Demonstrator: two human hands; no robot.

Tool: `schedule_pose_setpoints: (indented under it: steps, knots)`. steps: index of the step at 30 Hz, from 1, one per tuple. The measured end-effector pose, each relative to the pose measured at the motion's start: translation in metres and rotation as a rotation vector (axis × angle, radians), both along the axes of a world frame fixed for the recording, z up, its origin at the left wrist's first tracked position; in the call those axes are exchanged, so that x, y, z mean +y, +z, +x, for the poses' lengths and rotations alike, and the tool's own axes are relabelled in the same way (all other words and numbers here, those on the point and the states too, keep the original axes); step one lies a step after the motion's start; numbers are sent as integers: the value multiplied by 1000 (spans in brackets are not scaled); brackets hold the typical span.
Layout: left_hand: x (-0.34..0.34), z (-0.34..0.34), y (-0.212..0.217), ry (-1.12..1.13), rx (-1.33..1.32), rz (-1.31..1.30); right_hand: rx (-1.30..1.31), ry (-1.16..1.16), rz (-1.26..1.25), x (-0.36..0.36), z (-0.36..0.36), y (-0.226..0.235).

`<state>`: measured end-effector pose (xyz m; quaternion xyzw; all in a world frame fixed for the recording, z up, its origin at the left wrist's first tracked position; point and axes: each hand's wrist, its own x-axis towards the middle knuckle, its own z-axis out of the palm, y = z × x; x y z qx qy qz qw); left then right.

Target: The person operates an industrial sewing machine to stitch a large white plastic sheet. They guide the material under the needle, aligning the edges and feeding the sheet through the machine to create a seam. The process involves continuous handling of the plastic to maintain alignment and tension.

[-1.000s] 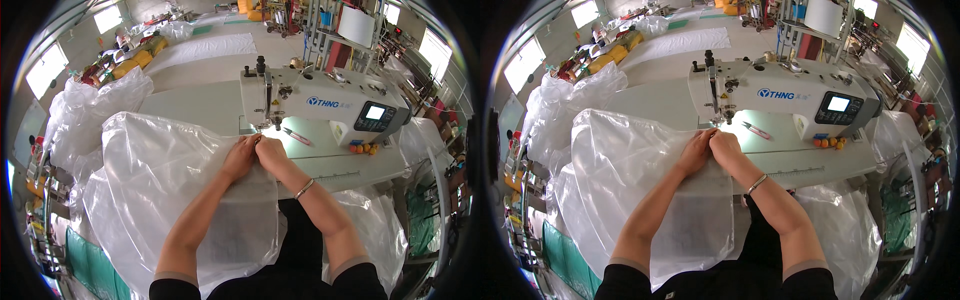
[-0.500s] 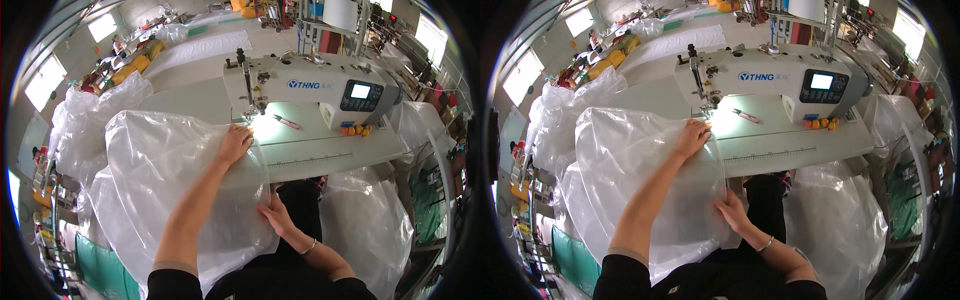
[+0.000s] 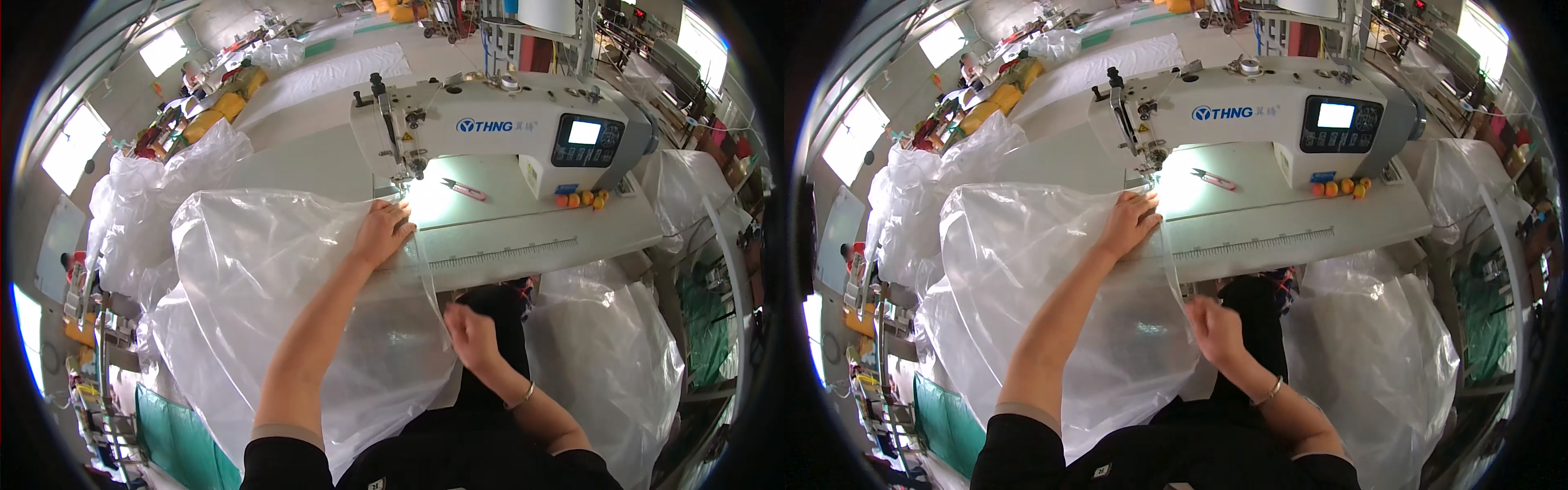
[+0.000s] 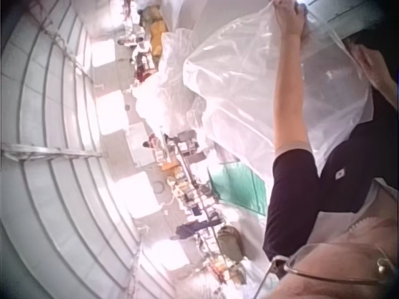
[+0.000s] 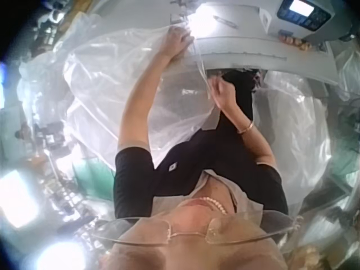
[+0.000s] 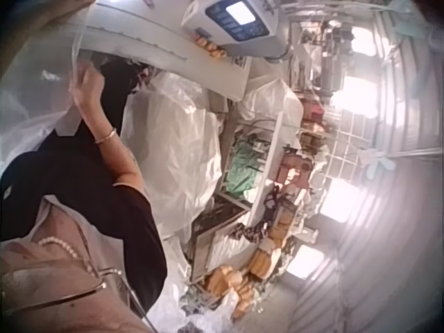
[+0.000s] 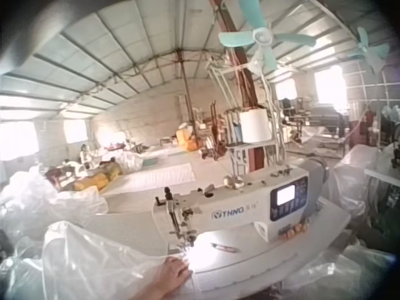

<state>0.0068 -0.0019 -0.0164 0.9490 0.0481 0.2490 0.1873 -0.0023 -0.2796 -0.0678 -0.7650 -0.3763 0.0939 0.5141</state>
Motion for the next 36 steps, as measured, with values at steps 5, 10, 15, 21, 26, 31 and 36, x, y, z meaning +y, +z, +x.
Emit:
schedule_pose_setpoints:
  steps: [5, 10, 15, 21, 26, 31, 36]
  knots:
    - [0, 2, 0, -4, 12, 19, 467, 10, -20, 39, 10, 39]
    - [8, 5, 4, -21, 50, 75, 83, -21, -90, 32, -2, 49]
    - [-10, 13, 12, 129, 127, 185, -508, 85, -310, 32, 3, 43]
    - [-5, -5, 6, 46, 80, 199, -588, 119, -387, 36, -4, 44]
    - [0, -11, 9, -39, 42, 196, -476, 95, -326, 46, -15, 33]
    - [11, -8, 12, -92, 59, 114, -476, 113, -357, 58, -19, 35]
    - [26, 0, 13, -23, 100, 52, -569, 106, -489, 74, -10, 50]
